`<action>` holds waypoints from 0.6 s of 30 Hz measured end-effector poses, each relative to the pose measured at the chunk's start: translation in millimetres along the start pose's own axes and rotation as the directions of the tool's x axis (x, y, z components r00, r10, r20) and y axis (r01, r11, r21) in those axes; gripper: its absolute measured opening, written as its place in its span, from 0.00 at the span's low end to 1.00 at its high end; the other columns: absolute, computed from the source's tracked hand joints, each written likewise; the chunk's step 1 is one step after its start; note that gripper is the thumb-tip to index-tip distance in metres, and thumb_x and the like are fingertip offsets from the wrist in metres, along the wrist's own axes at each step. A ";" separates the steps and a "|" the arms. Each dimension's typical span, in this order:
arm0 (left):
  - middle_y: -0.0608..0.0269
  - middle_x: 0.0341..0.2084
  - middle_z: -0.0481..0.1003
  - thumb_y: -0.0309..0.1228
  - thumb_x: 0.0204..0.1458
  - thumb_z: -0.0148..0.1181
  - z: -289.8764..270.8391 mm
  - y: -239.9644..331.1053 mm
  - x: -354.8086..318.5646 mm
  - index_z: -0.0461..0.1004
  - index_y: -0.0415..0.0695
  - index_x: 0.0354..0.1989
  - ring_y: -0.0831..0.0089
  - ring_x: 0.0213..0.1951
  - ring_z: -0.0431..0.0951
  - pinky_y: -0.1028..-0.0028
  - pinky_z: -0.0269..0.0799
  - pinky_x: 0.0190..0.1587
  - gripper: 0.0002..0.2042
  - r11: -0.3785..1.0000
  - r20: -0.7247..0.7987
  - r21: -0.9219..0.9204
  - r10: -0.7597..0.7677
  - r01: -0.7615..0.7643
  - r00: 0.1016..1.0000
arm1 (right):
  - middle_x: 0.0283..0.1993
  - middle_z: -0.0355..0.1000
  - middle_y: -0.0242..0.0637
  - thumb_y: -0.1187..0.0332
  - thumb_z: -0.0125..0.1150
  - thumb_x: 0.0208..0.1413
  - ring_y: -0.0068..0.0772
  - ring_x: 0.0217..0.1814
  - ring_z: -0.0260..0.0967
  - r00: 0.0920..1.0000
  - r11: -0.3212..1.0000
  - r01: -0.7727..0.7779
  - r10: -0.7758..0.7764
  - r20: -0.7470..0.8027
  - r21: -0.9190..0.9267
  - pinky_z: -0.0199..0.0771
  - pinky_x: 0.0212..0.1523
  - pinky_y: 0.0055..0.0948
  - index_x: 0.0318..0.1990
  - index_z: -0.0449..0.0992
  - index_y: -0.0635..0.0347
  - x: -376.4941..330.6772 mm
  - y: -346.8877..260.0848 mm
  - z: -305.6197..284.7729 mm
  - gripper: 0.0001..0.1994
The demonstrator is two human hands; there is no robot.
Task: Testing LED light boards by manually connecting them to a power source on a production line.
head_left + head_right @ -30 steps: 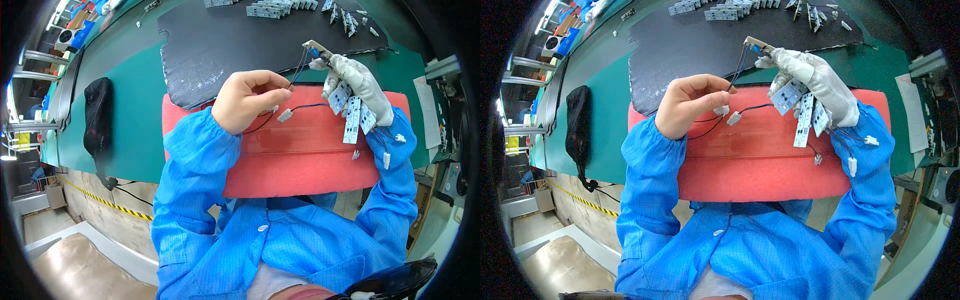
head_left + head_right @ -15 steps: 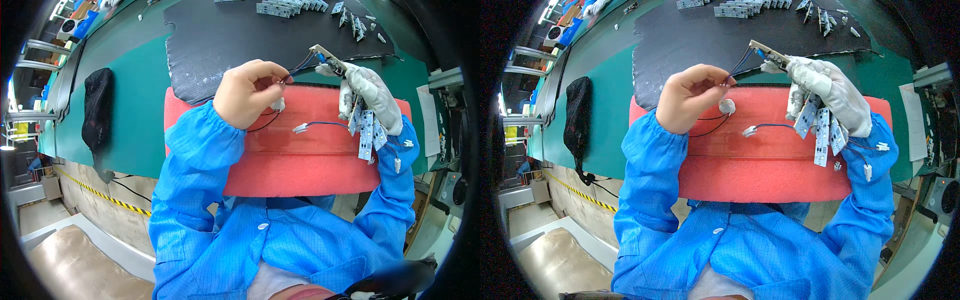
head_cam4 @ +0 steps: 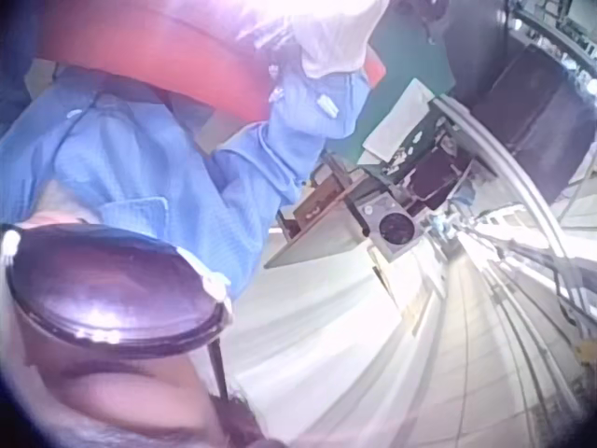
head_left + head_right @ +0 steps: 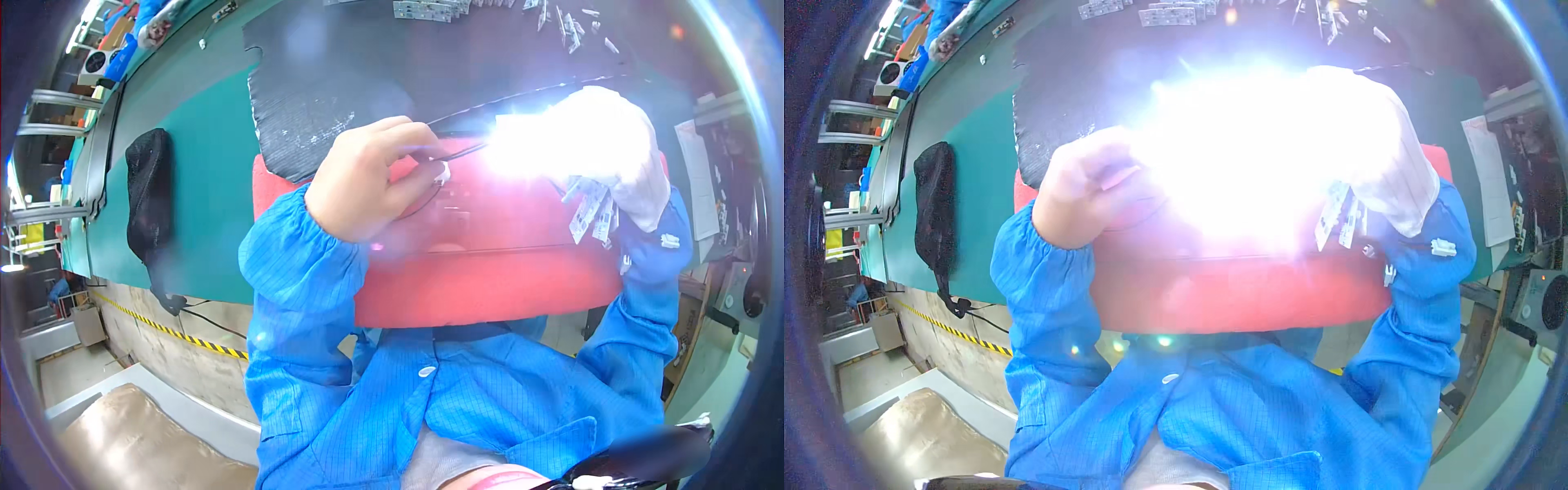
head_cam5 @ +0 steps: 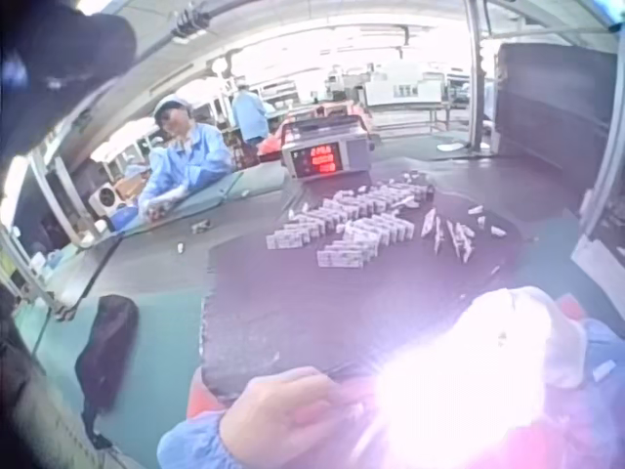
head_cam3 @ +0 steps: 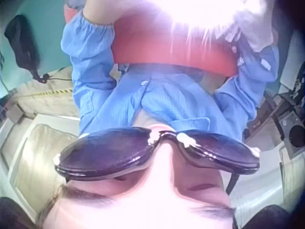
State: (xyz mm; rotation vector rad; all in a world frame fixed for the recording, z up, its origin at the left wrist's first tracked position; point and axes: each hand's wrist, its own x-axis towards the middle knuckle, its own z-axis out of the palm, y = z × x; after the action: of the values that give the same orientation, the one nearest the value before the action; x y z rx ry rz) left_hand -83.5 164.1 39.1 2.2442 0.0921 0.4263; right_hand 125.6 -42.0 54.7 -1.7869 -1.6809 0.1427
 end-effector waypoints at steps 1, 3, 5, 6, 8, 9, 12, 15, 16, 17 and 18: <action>0.56 0.25 0.73 0.25 0.42 0.61 0.9 0.7 2.0 0.74 0.40 0.29 0.58 0.29 0.75 0.69 0.71 0.32 0.05 0.999 -0.019 0.002 0.044 -0.044 0.999 | 0.39 0.72 0.46 0.69 0.56 0.46 0.41 0.39 0.70 1.000 0.997 -0.009 0.010 -0.009 0.075 0.71 0.41 0.34 0.39 0.73 0.68 -0.2 3.2 1.9 0.14; 0.56 0.25 0.73 0.25 0.41 0.61 0.6 -1.4 3.7 0.74 0.40 0.29 0.58 0.29 0.75 0.69 0.71 0.32 0.06 0.996 0.004 0.045 0.081 -0.081 0.997 | 0.37 0.73 0.45 0.68 0.55 0.47 0.38 0.36 0.72 1.000 0.988 -0.017 0.018 -0.008 0.157 0.72 0.38 0.31 0.39 0.73 0.69 5.7 -0.8 3.0 0.14; 0.57 0.25 0.73 0.24 0.41 0.62 2.8 -7.5 6.4 0.74 0.40 0.28 0.59 0.29 0.75 0.69 0.71 0.31 0.06 0.983 0.000 0.059 0.172 -0.172 0.985 | 0.29 0.73 0.42 0.60 0.55 0.50 0.31 0.28 0.72 0.806 0.580 -0.591 0.442 0.393 0.561 0.72 0.32 0.26 0.36 0.74 0.69 15.5 -16.1 -5.7 0.17; 0.56 0.25 0.73 0.23 0.41 0.62 2.6 -7.9 6.7 0.74 0.40 0.28 0.59 0.29 0.75 0.70 0.71 0.31 0.05 0.986 0.007 0.051 0.161 -0.161 0.987 | 0.20 0.71 0.40 0.51 0.54 0.52 0.26 0.20 0.70 0.800 0.663 -0.599 0.472 0.369 0.449 0.71 0.27 0.22 0.31 0.74 0.70 22.4 -18.2 -4.2 0.23; 0.56 0.25 0.73 0.22 0.42 0.62 2.3 -8.5 7.0 0.74 0.39 0.28 0.60 0.29 0.76 0.70 0.72 0.31 0.05 0.984 -0.014 0.061 0.170 -0.169 0.985 | 0.16 0.67 0.37 0.47 0.53 0.53 0.22 0.16 0.65 0.691 0.575 -0.720 0.646 0.325 0.388 0.65 0.19 0.21 0.24 0.72 0.68 21.6 -11.3 12.0 0.26; 0.56 0.25 0.74 0.22 0.42 0.62 1.6 -9.9 6.6 0.74 0.38 0.29 0.61 0.29 0.76 0.71 0.72 0.31 0.05 0.979 -0.026 0.051 0.196 -0.195 0.980 | 0.15 0.66 0.36 0.45 0.52 0.53 0.23 0.13 0.64 0.743 0.664 -0.669 0.617 0.261 0.335 0.65 0.17 0.21 0.22 0.71 0.68 18.4 0.0 21.7 0.28; 0.56 0.25 0.74 0.22 0.42 0.62 1.5 -12.5 7.6 0.75 0.38 0.29 0.61 0.29 0.76 0.71 0.72 0.31 0.05 0.983 -0.014 0.024 0.182 -0.181 0.983 | 0.14 0.66 0.37 0.44 0.52 0.53 0.24 0.12 0.64 0.689 0.611 -0.724 0.616 0.383 0.320 0.66 0.18 0.20 0.22 0.71 0.68 22.4 -6.9 19.5 0.29; 0.56 0.25 0.74 0.22 0.42 0.63 0.6 -15.5 7.2 0.75 0.38 0.29 0.61 0.28 0.76 0.71 0.72 0.30 0.05 0.981 -0.009 0.022 0.195 -0.195 0.981 | 0.14 0.67 0.37 0.44 0.52 0.53 0.23 0.13 0.66 0.634 0.541 -0.771 0.703 0.323 0.336 0.66 0.16 0.19 0.22 0.71 0.67 22.3 -12.2 26.0 0.29; 0.56 0.25 0.74 0.22 0.42 0.63 -0.3 -15.2 7.2 0.75 0.38 0.29 0.61 0.28 0.76 0.71 0.72 0.30 0.05 0.983 0.000 0.027 0.180 -0.180 0.984 | 0.14 0.67 0.37 0.44 0.52 0.53 0.23 0.13 0.66 0.631 0.538 -0.773 0.704 0.326 0.337 0.66 0.16 0.19 0.22 0.71 0.67 24.4 -14.0 26.6 0.29; 0.56 0.25 0.74 0.22 0.42 0.63 0.5 -15.4 6.5 0.75 0.38 0.29 0.61 0.28 0.76 0.71 0.72 0.30 0.05 0.984 0.001 0.025 0.177 -0.177 0.984 | 0.14 0.67 0.37 0.44 0.52 0.53 0.23 0.13 0.66 0.630 0.529 -0.775 0.697 0.344 0.346 0.66 0.16 0.18 0.22 0.71 0.67 25.8 -16.0 25.6 0.28; 0.57 0.25 0.74 0.22 0.42 0.63 1.0 -15.9 5.7 0.75 0.38 0.29 0.62 0.28 0.76 0.71 0.72 0.30 0.05 0.982 0.001 0.032 0.185 -0.185 0.983 | 0.14 0.67 0.37 0.44 0.52 0.53 0.22 0.13 0.66 0.628 0.521 -0.776 0.689 0.361 0.355 0.65 0.15 0.18 0.22 0.71 0.67 26.1 -16.5 25.4 0.28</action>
State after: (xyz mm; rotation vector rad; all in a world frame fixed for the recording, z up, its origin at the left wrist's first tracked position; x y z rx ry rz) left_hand -76.6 174.9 28.1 2.2927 -0.1107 0.5297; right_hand 103.0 -9.0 53.3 -1.9875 -0.7301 1.0432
